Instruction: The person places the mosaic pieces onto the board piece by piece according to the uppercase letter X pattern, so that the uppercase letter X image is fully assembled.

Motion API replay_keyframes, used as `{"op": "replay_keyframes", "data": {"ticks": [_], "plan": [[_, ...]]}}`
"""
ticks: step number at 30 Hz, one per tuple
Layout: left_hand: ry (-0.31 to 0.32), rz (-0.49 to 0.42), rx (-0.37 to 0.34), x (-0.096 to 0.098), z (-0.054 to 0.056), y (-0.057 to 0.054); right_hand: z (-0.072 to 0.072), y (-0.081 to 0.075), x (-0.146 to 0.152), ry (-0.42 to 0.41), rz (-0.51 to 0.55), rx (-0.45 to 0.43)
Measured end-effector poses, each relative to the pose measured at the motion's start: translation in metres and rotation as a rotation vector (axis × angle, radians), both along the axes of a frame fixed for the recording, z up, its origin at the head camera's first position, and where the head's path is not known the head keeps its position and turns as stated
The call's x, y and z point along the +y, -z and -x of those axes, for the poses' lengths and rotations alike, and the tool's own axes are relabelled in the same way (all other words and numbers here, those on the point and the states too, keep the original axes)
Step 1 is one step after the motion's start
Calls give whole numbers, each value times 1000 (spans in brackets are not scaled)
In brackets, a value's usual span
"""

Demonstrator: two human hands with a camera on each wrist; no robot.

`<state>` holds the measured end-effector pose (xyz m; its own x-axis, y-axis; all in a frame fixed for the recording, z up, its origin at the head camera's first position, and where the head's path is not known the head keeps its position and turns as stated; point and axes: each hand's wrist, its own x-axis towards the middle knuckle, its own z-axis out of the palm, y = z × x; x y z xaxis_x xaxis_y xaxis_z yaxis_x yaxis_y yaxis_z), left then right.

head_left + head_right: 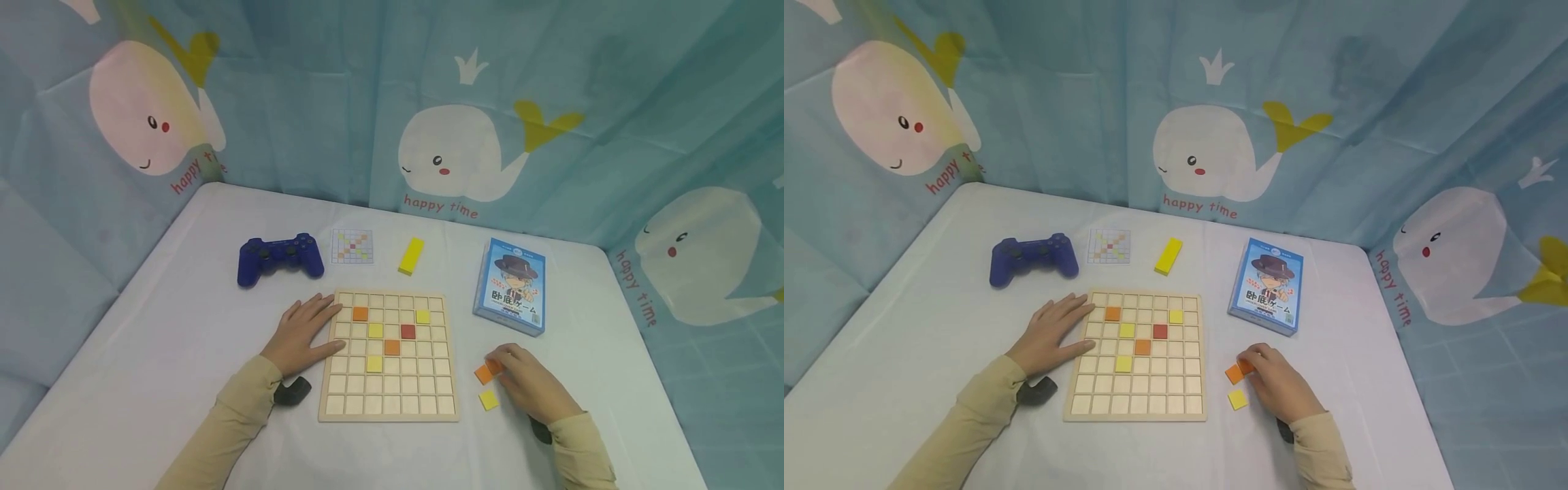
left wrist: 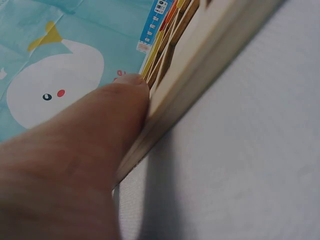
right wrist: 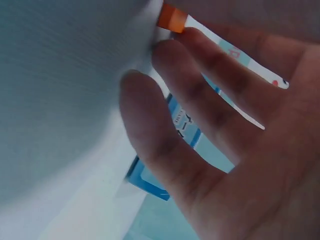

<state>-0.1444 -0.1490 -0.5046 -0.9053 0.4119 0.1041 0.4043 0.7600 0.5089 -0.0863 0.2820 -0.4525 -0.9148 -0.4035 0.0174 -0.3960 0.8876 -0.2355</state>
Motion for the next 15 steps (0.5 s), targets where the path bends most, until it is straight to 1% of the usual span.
{"op": "replay_keyframes", "data": {"ticks": [4, 11, 15], "plan": [[-1, 4, 4, 0, 0, 1, -1, 2, 2, 8, 16, 9], [1, 7, 0, 0, 0, 0, 0, 3, 1, 96, 5, -32], [1, 7, 1, 0, -1, -1, -1, 2, 2, 126, 6, -41]]}}
